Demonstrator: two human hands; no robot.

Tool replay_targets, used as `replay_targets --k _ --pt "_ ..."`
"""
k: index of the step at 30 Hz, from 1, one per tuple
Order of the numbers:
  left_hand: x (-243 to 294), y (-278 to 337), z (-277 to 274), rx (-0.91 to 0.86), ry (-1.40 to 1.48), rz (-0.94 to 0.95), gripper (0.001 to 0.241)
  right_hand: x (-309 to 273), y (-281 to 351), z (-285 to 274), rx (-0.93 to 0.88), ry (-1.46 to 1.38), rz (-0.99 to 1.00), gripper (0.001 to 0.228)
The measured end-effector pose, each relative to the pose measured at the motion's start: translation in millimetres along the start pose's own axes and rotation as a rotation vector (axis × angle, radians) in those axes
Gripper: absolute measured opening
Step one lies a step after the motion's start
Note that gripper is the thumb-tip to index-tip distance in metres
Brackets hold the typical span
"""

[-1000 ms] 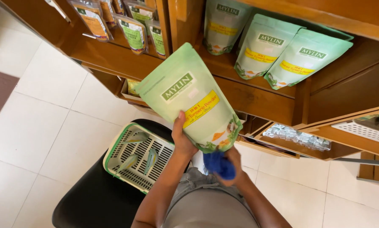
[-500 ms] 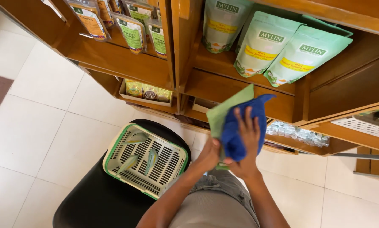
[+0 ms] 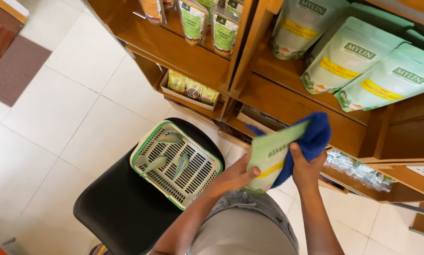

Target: The recorder is selecting various grocery items such as spice pouches and tea packets from the shelves and wiping them down with a cleaning cloth.

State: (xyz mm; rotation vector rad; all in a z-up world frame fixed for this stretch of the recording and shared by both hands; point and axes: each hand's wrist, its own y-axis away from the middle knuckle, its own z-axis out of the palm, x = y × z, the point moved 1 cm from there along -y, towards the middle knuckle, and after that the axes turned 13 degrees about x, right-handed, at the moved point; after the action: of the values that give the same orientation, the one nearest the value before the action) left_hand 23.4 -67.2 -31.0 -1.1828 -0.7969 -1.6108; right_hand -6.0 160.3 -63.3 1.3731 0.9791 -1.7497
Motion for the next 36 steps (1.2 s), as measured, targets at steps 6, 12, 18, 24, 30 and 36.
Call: replay_targets --k 6,12,18,24,30,36 --pt "23.2 3.9 -50.4 0.337 -0.501 0.268 0.067 36.6 12.5 8.6 0.047 0.170 -0.035 0.035" --pt "77.6 19.3 -80.7 0.269 -0.650 0.217 0.038 92.9 44.4 39.2 -0.102 0.087 0.054 0.047" --pt "17.0 57.8 -116.1 0.172 -1.143 -0.125 0.017 106.4 53.4 51.1 -0.329 0.166 0.212 0.040" --pt "-134.0 106.3 -158.8 0.360 -1.199 -0.286 0.016 117.5 46.5 2.8 -0.048 0.360 0.347 0.038" --pt "-274.8 134.7 -226.8 0.586 -1.166 -0.439 0.021 111.9 72.5 -37.8 0.079 0.357 0.412 0.036" --pt "-354.9 151.9 -263.2 0.531 -1.144 -0.393 0.018 118.6 106.5 -66.6 0.295 0.280 0.592 0.033"
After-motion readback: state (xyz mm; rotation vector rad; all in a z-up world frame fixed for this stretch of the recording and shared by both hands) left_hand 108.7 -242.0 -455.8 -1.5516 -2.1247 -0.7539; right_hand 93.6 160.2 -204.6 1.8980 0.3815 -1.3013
